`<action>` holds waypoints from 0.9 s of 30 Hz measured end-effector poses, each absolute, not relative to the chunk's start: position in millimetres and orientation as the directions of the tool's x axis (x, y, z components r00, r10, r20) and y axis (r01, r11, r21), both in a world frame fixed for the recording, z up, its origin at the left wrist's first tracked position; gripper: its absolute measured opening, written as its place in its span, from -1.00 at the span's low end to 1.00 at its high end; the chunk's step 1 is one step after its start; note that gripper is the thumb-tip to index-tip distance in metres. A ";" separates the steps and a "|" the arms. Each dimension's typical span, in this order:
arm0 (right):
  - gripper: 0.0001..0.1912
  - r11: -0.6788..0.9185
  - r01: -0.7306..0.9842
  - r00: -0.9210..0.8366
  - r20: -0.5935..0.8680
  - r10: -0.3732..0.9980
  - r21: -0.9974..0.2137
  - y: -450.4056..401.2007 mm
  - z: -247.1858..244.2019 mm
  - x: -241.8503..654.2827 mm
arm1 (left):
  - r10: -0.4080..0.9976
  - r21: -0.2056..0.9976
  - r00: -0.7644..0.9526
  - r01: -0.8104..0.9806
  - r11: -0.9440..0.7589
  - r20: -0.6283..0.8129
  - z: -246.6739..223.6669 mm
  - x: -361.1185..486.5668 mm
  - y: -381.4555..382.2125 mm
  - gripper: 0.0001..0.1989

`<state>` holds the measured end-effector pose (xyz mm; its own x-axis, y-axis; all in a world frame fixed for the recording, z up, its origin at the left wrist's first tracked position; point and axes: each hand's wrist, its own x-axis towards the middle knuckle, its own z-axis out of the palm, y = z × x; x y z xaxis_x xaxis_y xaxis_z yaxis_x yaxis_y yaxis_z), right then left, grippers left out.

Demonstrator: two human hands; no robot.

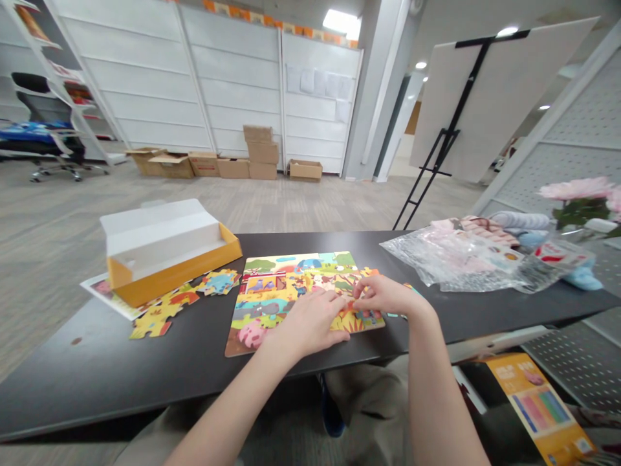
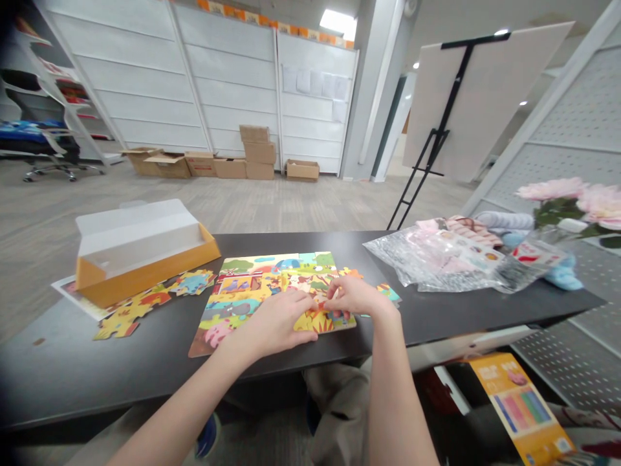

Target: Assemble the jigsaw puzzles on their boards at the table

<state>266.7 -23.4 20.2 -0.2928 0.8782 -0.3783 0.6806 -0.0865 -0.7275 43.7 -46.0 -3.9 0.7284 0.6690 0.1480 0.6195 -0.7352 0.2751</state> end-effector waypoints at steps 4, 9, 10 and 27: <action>-0.70 -0.101 0.714 -0.215 -0.354 0.910 -0.693 -25.2 20.6 279.1 | 0.675 0.262 0.728 0.633 -0.729 0.118 -0.7 43.7 -46.4 -0.61; -0.81 -0.114 0.844 -0.103 -0.366 0.925 -0.524 -22.7 16.7 286.3 | 0.681 0.258 0.724 0.640 -0.723 0.111 0.8 44.4 -46.9 -0.62; -0.83 -0.103 0.861 -0.098 -0.360 0.928 -0.499 -22.1 16.3 286.5 | 0.681 0.258 0.724 0.641 -0.723 0.111 1.0 44.5 -47.1 -0.63; -0.35 -0.030 0.938 -0.081 -0.301 0.950 -0.345 -25.0 14.7 290.6 | 0.680 0.265 0.725 0.637 -0.724 0.114 1.6 47.1 -47.8 -0.63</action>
